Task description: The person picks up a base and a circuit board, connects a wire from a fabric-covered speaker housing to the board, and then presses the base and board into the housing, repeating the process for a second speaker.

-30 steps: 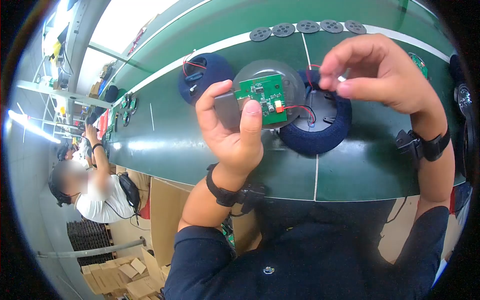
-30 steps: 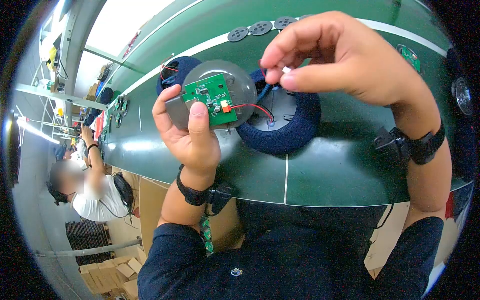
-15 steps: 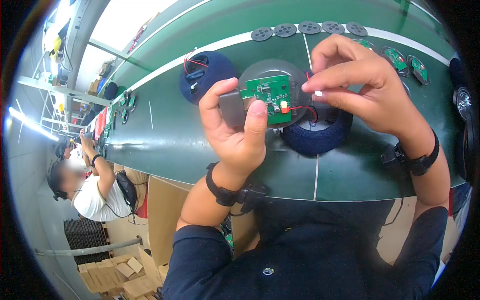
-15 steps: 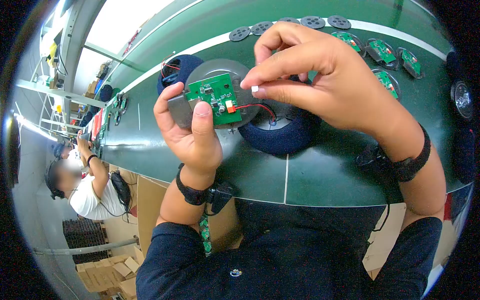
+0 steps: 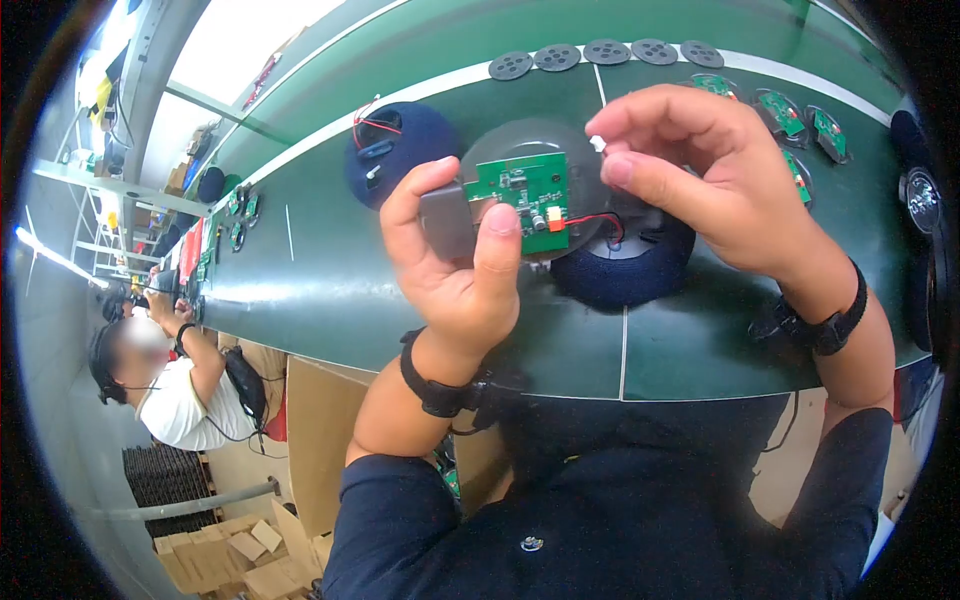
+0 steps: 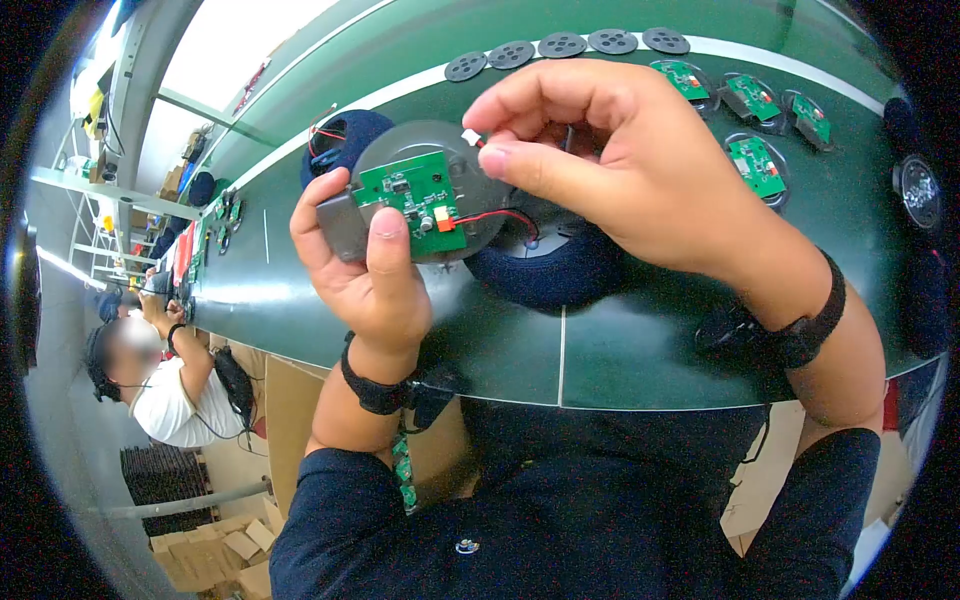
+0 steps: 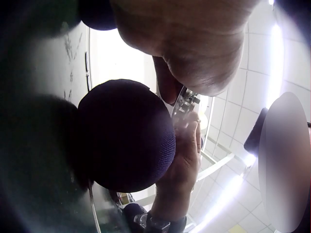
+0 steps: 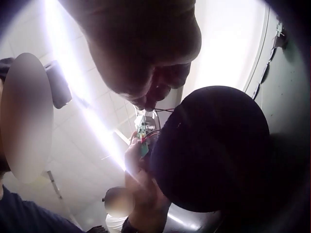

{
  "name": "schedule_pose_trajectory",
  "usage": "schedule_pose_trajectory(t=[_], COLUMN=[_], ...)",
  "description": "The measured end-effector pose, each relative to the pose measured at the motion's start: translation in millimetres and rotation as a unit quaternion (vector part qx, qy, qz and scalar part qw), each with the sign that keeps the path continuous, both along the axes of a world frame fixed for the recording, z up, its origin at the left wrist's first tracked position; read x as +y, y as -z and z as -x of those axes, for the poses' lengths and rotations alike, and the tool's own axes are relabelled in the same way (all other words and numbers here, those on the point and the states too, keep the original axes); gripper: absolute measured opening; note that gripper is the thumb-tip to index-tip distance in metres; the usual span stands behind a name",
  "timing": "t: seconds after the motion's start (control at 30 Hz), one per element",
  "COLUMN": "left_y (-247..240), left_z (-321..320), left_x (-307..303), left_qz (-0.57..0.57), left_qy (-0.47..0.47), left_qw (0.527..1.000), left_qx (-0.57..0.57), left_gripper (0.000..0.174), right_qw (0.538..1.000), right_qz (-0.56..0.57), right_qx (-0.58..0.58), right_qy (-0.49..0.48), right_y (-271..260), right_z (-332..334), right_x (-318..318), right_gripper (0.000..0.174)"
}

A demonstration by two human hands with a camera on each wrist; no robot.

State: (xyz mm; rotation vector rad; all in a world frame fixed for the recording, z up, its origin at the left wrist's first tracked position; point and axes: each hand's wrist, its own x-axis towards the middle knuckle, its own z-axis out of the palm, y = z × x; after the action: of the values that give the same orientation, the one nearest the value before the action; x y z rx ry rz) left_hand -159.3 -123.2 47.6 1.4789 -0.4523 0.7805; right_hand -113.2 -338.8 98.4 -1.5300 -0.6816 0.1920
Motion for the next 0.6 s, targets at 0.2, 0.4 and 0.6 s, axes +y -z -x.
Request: schedule_pose_trajectory(t=[0.2, 0.4, 0.6], left_y=[-0.3, 1.2, 0.7], left_z=[1.2, -0.4, -1.1], left_x=[1.4, 2.7, 1.5], left_qz=[-0.006, -0.014, -0.003], left_qy=[0.014, 0.008, 0.025], left_qw=[1.0, 1.0, 1.0], left_qx=[0.015, 0.007, 0.002], left_gripper=[0.048, 0.049, 0.049], right_qw=[0.999, 0.994, 0.995], right_qz=[0.036, 0.08, 0.076], right_qx=[-0.004, -0.055, -0.059], right_qy=[-0.007, 0.045, 0.032], right_y=[-2.6, -4.3, -6.9], right_z=[2.3, 5.8, 0.4], right_x=[-0.4, -1.1, -3.8], right_gripper=[0.02, 0.018, 0.017])
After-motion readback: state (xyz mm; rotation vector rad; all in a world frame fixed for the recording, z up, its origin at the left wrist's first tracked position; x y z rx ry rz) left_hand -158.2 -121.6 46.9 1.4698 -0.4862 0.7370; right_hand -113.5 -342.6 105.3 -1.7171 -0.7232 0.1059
